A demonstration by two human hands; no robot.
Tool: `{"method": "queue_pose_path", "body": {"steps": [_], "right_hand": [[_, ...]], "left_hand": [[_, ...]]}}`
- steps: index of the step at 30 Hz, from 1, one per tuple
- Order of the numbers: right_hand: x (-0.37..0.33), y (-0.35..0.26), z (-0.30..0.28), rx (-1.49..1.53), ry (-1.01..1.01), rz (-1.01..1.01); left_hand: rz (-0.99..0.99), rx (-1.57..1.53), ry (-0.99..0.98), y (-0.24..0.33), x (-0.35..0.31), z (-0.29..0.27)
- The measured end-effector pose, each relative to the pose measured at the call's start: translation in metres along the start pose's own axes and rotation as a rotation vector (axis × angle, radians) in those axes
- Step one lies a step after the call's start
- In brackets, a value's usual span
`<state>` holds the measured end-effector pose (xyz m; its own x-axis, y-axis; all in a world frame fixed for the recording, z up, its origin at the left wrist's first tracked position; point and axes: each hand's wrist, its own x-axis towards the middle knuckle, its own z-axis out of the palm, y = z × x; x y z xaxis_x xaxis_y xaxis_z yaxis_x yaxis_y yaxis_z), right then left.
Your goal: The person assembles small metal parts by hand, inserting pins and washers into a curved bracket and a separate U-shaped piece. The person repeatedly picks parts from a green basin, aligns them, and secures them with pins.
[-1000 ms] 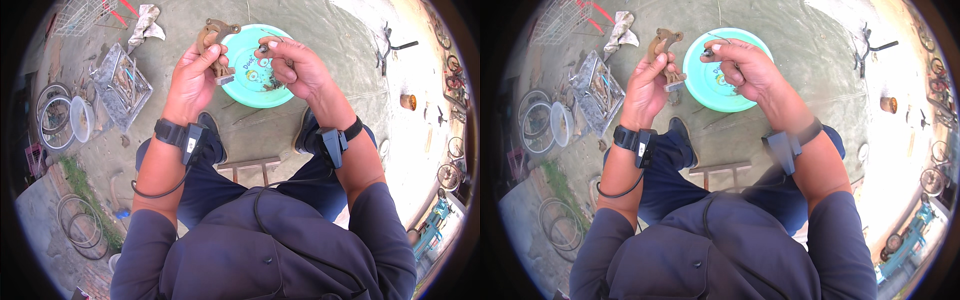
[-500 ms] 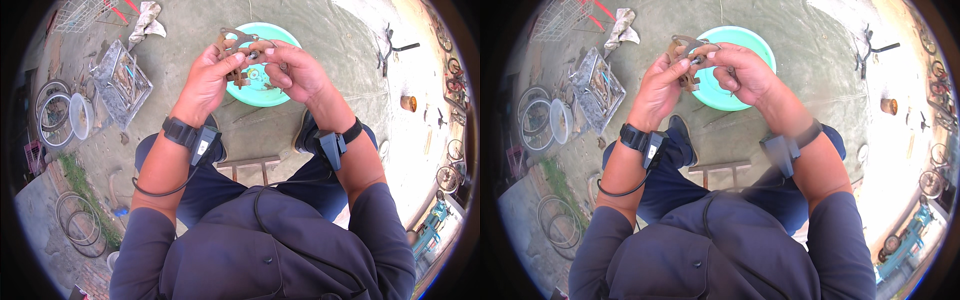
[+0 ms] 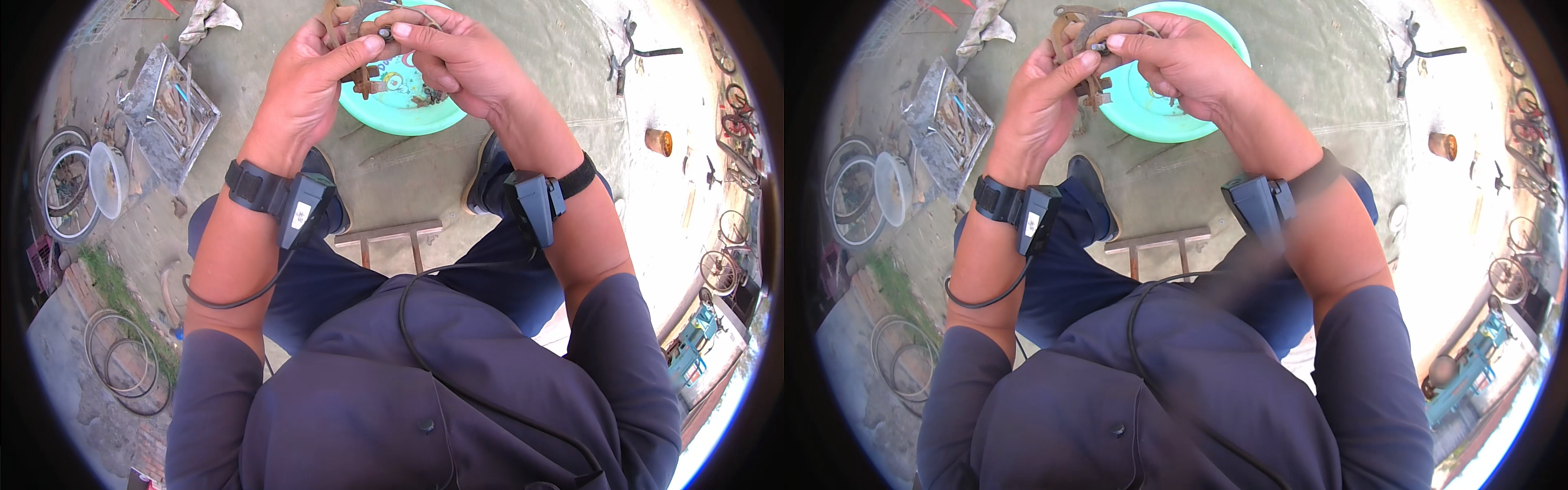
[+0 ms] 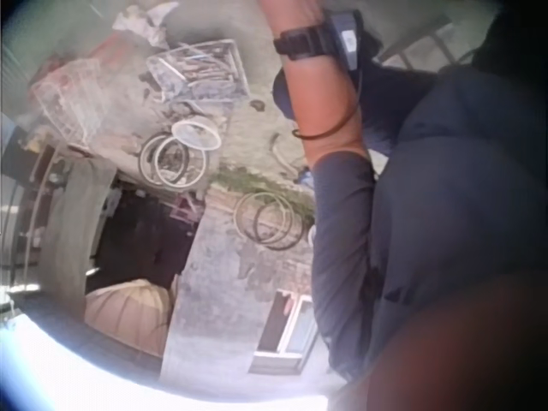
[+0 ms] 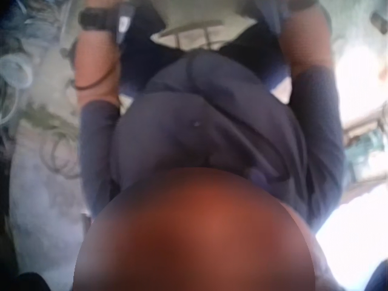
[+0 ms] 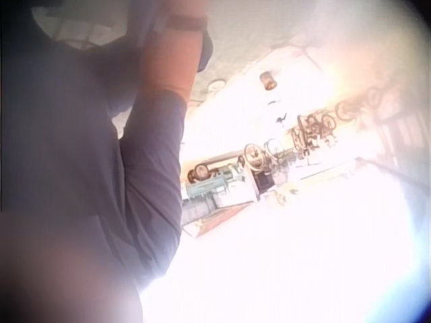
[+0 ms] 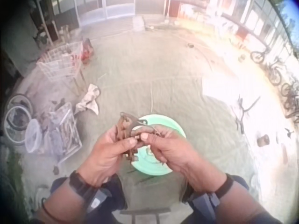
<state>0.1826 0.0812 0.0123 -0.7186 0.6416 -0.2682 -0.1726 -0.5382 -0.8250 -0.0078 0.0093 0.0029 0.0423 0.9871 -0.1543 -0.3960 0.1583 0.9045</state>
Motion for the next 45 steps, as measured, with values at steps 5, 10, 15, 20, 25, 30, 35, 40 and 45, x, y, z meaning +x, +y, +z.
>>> {"method": "queue_pose_path", "body": {"steps": [5,10,15,20,25,30,35,40,45], "right_hand": [[0.008,0.010,-0.002,-0.054,0.043,-0.044],[0.005,0.001,-0.001,-0.048,0.073,0.001],[0.002,-0.010,-0.003,-0.098,0.151,-0.054],[-0.007,-0.021,-0.021,-0.145,0.264,0.021],[-0.011,-0.020,-0.033,-0.231,0.281,-0.020],[-0.018,-0.022,-0.038,-0.255,0.331,-0.011],[-0.023,-0.023,-0.039,-0.282,0.350,-0.010],[-0.023,-0.024,-0.039,-0.253,0.389,0.004],[-0.022,-0.022,-0.040,-0.218,0.416,-0.024]], "left_hand": [[0.075,-0.055,-0.071,0.004,0.005,0.008],[0.052,-0.063,-0.015,0.003,0.005,0.008],[0.034,-0.041,0.100,0.004,0.004,0.003],[-0.028,-0.092,0.199,0.008,0.000,0.000],[0.013,-0.087,0.176,0.004,0.005,-0.009],[0.087,0.070,0.151,0.000,0.008,-0.021],[0.085,0.048,0.163,-0.003,0.007,-0.020],[0.092,0.051,0.165,-0.003,0.009,-0.020],[0.093,0.053,0.154,-0.003,0.007,-0.020]]}}
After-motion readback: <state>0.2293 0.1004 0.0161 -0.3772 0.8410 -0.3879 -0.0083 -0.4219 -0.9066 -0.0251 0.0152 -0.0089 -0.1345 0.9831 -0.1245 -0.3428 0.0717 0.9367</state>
